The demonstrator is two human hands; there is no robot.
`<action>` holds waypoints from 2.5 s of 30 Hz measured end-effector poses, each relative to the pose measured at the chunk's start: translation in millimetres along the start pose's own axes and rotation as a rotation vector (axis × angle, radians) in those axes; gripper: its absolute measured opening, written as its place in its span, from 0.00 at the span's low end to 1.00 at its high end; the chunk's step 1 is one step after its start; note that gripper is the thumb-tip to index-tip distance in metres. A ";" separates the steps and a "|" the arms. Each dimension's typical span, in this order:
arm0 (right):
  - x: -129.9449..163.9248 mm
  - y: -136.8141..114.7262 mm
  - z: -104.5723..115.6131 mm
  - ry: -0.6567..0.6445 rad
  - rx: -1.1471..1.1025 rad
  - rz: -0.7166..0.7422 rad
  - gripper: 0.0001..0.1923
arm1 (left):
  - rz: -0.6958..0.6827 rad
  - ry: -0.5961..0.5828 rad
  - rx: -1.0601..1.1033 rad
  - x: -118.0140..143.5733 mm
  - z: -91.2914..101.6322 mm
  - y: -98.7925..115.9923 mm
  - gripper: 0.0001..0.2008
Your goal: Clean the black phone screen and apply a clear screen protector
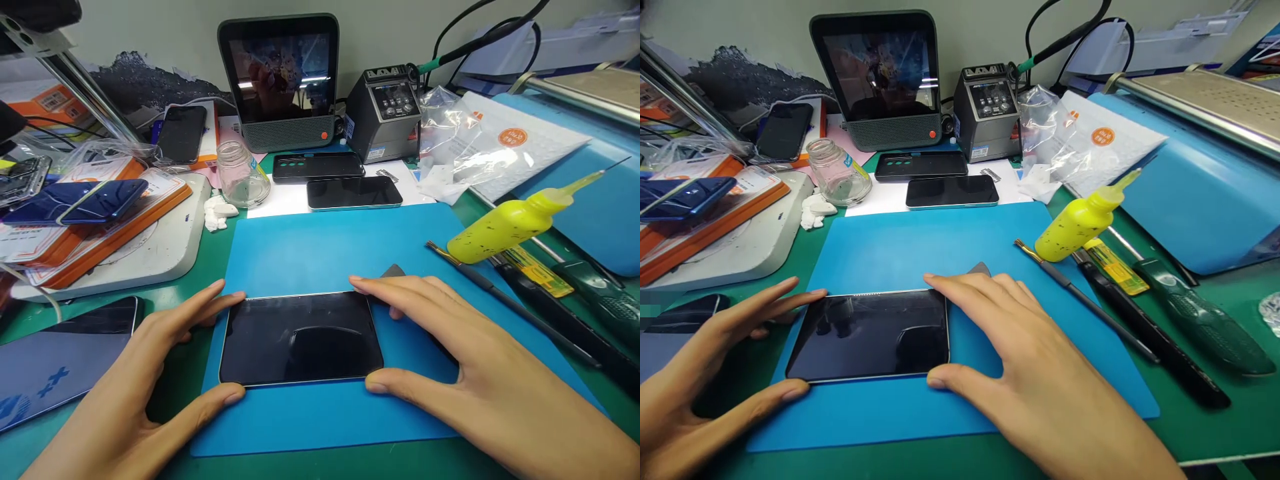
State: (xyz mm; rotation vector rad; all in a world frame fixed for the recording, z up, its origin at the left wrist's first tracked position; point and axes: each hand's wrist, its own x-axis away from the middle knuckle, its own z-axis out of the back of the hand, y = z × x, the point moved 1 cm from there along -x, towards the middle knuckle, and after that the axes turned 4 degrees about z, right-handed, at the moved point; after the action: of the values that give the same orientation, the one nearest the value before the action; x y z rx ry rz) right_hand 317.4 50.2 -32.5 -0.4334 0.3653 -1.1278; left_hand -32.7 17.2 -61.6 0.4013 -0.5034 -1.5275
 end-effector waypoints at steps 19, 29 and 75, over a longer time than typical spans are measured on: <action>-2.0 -0.9 -1.1 0.010 -0.008 0.024 0.34 | -0.013 0.013 0.035 -1.7 -3.0 0.1 0.43; -3.2 -2.0 0.0 -0.016 -0.031 -0.013 0.35 | -0.001 0.007 0.035 -0.7 -1.7 0.8 0.43; 3.0 12.6 -7.3 0.079 0.093 0.113 0.35 | -0.095 -0.022 0.046 -6.0 5.3 19.1 0.40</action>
State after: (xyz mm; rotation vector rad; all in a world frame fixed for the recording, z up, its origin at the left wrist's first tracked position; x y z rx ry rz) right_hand 324.9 50.9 -45.4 -0.2833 0.4002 -1.0493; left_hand -19.5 23.8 -47.1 0.4497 -0.5436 -1.6161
